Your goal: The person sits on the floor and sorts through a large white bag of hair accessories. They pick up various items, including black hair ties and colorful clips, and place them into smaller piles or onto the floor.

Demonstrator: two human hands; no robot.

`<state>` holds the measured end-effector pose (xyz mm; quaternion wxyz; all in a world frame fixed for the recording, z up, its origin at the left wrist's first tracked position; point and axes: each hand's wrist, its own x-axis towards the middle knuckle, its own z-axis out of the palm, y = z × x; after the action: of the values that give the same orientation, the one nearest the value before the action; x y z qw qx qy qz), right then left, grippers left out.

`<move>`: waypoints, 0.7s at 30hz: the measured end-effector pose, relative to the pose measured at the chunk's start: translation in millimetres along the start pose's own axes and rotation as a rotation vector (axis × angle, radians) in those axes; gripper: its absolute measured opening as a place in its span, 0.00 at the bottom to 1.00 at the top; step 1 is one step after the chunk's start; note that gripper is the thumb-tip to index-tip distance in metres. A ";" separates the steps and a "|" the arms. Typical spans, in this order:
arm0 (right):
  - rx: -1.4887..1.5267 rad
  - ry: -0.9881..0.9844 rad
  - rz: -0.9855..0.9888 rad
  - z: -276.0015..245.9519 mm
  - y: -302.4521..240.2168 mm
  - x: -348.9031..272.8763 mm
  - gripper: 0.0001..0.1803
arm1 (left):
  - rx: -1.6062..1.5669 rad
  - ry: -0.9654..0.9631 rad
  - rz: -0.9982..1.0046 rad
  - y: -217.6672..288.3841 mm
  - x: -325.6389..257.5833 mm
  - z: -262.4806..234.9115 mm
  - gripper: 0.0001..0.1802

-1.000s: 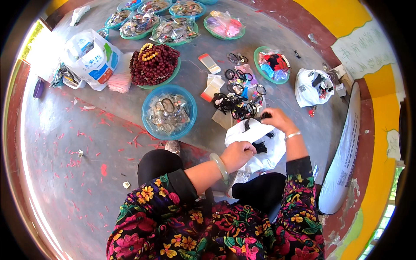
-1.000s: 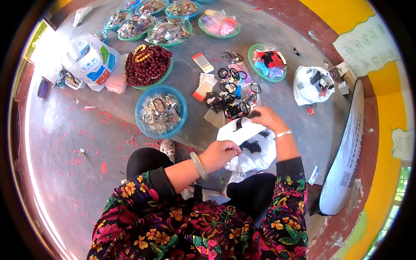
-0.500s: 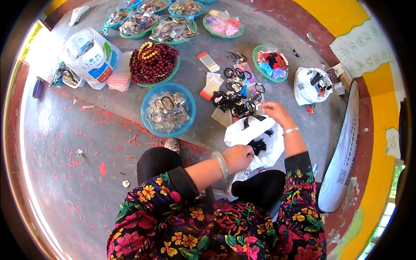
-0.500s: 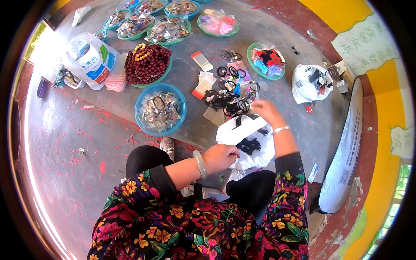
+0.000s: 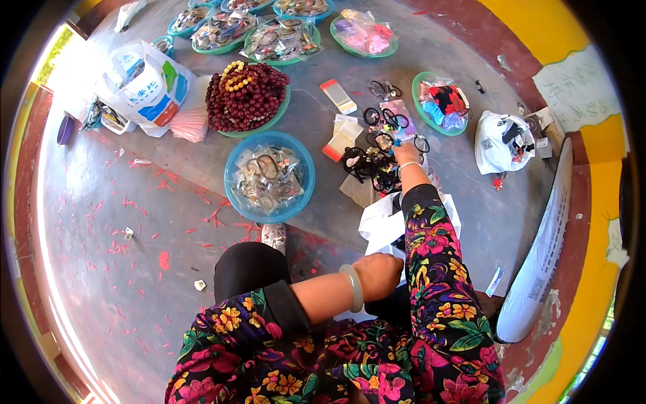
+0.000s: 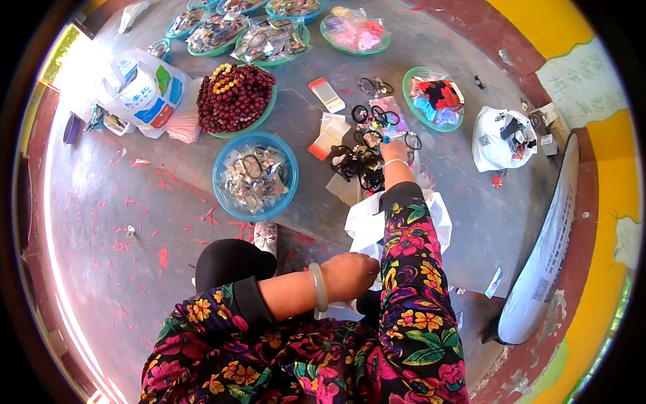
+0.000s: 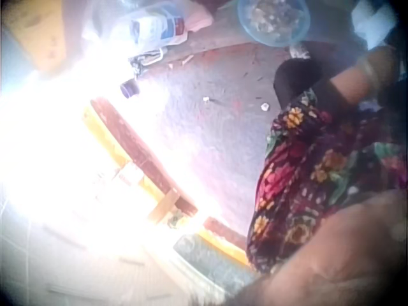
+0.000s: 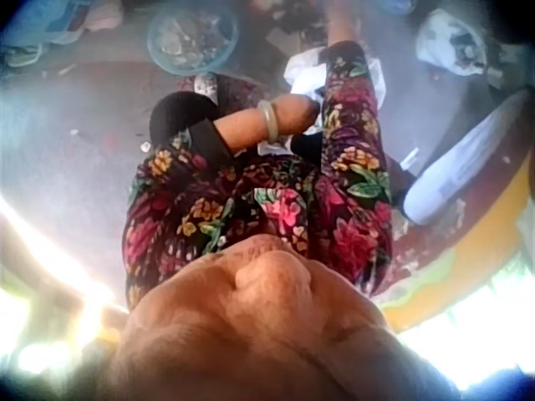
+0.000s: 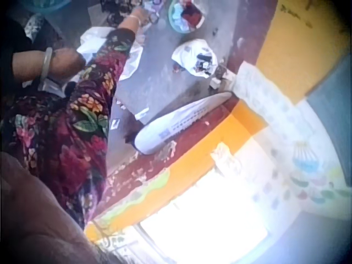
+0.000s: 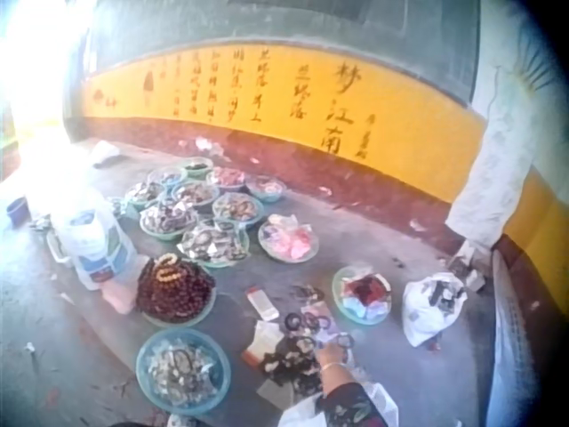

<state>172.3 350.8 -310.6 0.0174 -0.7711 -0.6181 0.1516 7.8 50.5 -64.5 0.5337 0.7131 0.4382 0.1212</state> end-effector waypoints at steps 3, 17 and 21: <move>-0.041 0.157 -0.185 -1.1 5.0 -5.7 0.20 | 0.020 -0.013 0.007 -4.1 2.1 3.8 0.11; 0.656 -0.379 -0.241 -204.5 37.0 -176.9 0.11 | 0.151 0.032 -0.012 -2.7 6.5 4.0 0.11; 0.591 -0.465 -0.164 -220.1 94.0 -232.0 0.15 | 0.137 0.025 0.000 3.1 11.5 7.3 0.10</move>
<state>273.6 141.6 -71.6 0.1101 -0.6259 -0.5948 0.4922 20.8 54.2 -68.1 0.4781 0.7463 0.4522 0.0998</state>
